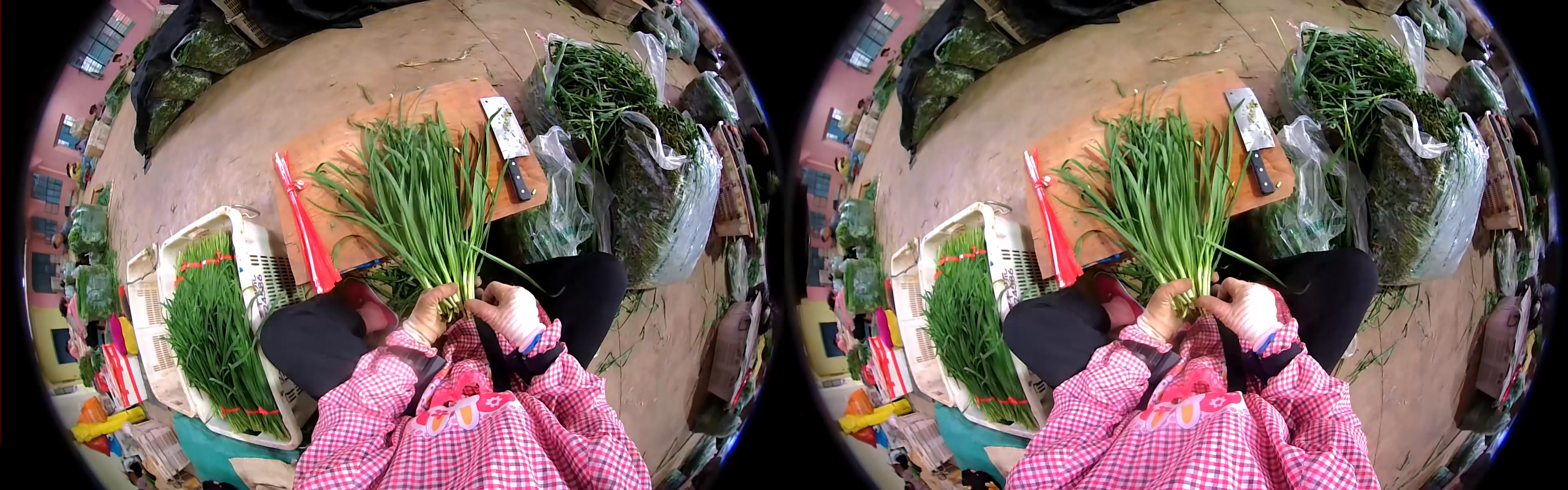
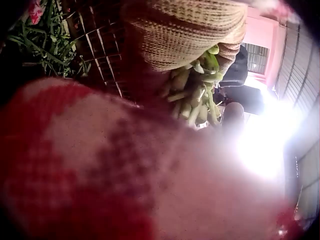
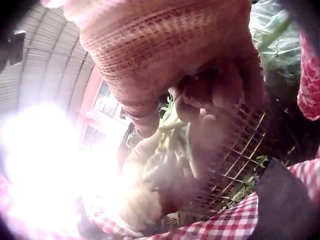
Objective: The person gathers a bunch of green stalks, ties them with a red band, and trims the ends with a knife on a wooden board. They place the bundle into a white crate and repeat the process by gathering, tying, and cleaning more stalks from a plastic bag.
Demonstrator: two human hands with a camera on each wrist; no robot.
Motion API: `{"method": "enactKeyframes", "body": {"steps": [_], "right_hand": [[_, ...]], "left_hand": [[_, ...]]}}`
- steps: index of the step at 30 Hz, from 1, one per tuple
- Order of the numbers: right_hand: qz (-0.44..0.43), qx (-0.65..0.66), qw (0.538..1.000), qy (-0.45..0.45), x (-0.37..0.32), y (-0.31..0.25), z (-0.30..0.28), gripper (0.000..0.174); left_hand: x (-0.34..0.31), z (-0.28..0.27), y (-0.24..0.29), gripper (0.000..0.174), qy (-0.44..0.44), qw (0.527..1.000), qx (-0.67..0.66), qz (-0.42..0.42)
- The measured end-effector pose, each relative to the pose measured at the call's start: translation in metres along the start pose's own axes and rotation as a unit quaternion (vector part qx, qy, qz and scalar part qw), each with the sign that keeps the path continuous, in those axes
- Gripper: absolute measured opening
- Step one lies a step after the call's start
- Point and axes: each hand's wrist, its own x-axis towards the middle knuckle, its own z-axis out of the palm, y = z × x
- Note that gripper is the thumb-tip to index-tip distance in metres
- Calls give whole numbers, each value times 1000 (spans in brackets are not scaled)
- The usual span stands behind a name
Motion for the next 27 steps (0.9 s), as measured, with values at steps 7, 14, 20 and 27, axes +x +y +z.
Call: {"method": "enactKeyframes", "body": {"steps": [7, 14, 20, 27], "right_hand": [[-68, -23, 997, 16, 17, 6, 11, 26], [-183, -124, 975, -14, 23, 12, 14, 29], [-182, -171, 968, -19, 16, 15, 21, 31], [-140, -82, 984, -76, -7, 9, -9, 31]], "left_hand": [[-3, -16, -4, 33, 87, 995, -48, -25], [2, -33, -6, 40, 31, 995, -76, -60], [0, -6, -6, 37, 35, 998, 48, -34], [-13, 27, 3, 21, 154, 971, 174, 51]]}}
